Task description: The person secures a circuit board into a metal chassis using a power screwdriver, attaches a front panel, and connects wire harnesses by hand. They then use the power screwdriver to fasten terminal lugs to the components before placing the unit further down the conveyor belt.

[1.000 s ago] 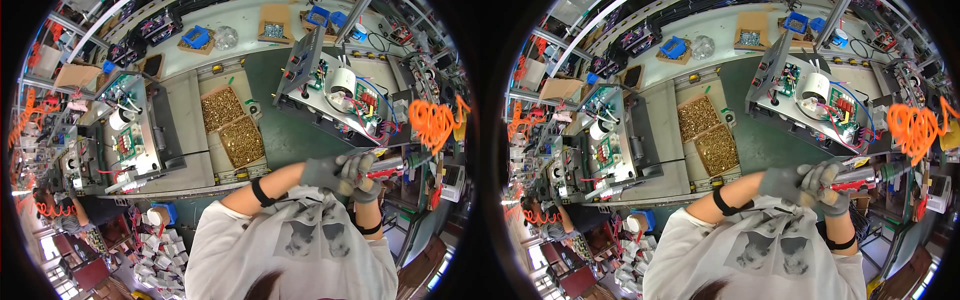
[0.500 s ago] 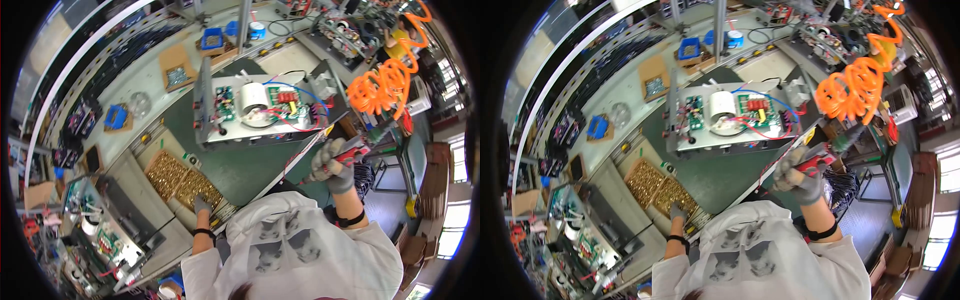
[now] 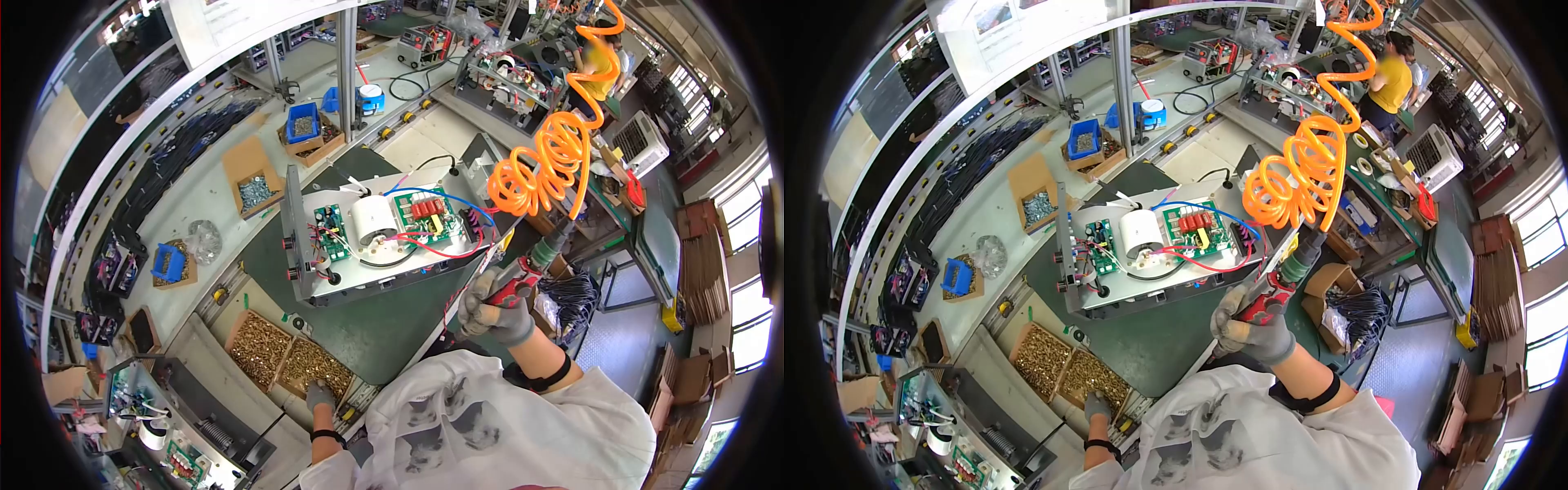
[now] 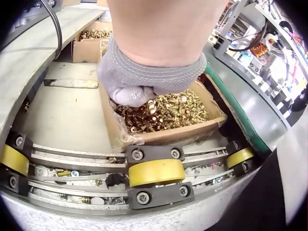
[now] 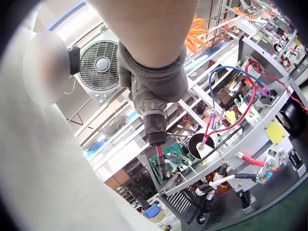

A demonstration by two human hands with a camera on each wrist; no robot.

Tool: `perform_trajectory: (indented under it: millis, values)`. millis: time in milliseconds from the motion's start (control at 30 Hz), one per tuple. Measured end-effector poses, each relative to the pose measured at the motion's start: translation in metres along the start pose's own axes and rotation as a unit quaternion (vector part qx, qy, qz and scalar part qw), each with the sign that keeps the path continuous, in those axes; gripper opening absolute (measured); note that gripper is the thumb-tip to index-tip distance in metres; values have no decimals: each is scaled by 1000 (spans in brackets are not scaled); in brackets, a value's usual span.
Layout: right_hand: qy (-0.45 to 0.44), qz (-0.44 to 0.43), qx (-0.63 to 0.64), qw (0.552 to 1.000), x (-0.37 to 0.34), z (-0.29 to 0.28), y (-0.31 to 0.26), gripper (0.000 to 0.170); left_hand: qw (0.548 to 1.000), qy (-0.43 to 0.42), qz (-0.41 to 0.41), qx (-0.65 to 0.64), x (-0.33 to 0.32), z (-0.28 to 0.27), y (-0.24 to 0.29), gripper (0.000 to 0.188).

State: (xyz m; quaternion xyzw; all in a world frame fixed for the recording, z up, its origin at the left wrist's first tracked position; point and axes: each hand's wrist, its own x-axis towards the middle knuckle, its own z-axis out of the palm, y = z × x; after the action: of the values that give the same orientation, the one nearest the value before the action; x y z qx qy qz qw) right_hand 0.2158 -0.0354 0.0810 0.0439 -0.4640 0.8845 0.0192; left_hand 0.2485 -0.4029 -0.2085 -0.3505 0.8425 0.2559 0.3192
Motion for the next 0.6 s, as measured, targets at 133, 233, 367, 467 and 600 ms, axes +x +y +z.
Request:
perform_trajectory:
  millis: [133, 233, 367, 467, 600]
  values:
    - [15, -8, 4, 1000, 0, 2, 0, 20, 990, 1, 61, 129, 31, 24, -23, 35]
    - [-2, -10, -1, 1000, -3, 0, 4, 20, 983, 108, 110, 101, 25, 40, -25, 36]
    - [9, -13, -11, 1000, -4, 7, 7, 22, 993, 29, 84, 76, 10, 24, -15, 34]
    - [11, 52, -21, 998, -6, 2, 10, 25, 993, 18, 83, 78, 15, 23, -14, 29]
    - [-1, 64, 3, 998, -5, 4, 9, 24, 991, 14, 116, 58, 11, 17, -7, 22]
